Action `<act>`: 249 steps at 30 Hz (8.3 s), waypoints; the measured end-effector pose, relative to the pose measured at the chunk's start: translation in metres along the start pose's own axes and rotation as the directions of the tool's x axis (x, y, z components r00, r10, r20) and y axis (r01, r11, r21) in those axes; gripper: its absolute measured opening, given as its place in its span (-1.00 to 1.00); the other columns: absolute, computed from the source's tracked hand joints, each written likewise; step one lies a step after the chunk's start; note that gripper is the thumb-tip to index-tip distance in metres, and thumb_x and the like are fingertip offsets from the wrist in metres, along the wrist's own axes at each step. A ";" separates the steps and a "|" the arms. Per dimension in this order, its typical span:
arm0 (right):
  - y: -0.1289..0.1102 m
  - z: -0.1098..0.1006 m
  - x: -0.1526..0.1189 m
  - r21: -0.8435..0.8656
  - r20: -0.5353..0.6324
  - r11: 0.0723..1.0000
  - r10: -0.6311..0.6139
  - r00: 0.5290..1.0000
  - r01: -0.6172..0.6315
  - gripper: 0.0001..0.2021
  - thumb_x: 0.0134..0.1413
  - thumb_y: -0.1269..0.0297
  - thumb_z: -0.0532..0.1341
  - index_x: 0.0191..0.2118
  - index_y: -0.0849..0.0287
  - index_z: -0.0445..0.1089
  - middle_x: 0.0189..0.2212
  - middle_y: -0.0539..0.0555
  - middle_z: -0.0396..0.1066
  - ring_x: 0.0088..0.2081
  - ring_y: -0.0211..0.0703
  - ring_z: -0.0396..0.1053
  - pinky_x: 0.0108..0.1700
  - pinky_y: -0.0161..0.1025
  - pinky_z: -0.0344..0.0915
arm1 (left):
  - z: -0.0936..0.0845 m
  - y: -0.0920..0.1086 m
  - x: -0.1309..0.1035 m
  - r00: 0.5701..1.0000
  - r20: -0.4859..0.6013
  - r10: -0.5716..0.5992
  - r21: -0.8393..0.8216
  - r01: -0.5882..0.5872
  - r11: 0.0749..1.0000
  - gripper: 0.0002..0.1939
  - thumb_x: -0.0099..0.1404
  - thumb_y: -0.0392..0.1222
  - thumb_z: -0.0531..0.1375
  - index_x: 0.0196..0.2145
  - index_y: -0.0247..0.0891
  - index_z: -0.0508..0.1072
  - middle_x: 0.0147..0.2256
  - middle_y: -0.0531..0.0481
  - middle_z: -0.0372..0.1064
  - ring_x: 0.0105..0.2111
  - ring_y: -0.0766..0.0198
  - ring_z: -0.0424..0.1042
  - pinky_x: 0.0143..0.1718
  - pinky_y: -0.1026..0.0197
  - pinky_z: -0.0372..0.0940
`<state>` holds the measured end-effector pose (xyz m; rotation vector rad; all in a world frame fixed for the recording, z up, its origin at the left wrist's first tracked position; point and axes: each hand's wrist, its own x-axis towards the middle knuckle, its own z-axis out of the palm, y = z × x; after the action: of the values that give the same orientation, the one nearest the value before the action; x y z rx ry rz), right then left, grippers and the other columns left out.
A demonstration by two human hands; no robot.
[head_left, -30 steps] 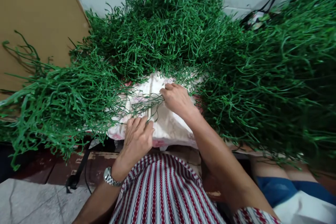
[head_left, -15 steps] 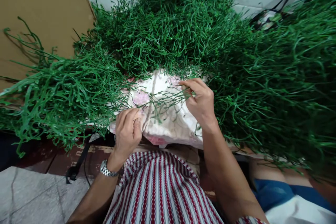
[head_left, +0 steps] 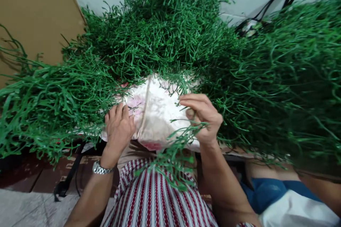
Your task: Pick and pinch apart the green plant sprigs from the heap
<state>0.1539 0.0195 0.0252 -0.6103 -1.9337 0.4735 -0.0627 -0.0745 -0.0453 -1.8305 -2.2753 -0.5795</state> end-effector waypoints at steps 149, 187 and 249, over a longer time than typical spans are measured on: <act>-0.017 0.047 -0.078 0.029 0.140 0.999 0.040 0.989 -0.044 -0.82 0.11 0.47 -0.03 -0.37 0.22 0.29 -0.54 0.10 0.36 -0.43 -0.18 0.35 -0.27 -0.18 0.35 | -0.038 0.068 -0.024 0.930 0.366 0.042 -0.811 0.296 0.505 -0.90 0.19 -0.29 0.11 -0.46 -0.30 0.39 -0.58 0.09 0.29 -0.59 0.42 0.20 -0.54 0.37 0.12; -0.012 0.045 -0.080 0.066 0.017 0.991 -0.114 0.993 0.113 -0.85 0.02 0.51 0.10 -0.25 0.19 0.27 -0.41 0.11 0.35 -0.37 -0.17 0.32 -0.31 -0.14 0.33 | -0.040 0.062 -0.019 0.850 0.512 0.123 -0.801 0.421 0.427 -0.88 0.16 -0.34 0.07 -0.52 -0.31 0.33 -0.62 0.14 0.11 -0.58 0.44 0.07 -0.54 0.37 0.02; -0.020 0.002 -0.049 0.173 0.294 0.898 0.345 0.891 -0.405 -0.84 0.25 0.30 0.00 -0.34 0.19 0.23 -0.50 -0.02 0.23 -0.49 -0.32 0.19 -0.40 -0.33 0.17 | -0.035 0.059 0.000 0.893 0.443 0.078 -0.881 0.418 0.220 -0.91 0.17 -0.23 0.19 -0.37 -0.29 0.47 -0.48 0.03 0.36 -0.50 0.39 0.26 -0.49 0.38 0.16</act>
<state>0.1659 -0.0260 0.0008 -0.8088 -1.9626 1.0563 -0.0098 -0.0784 -0.0023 -2.2270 -2.5863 -2.3894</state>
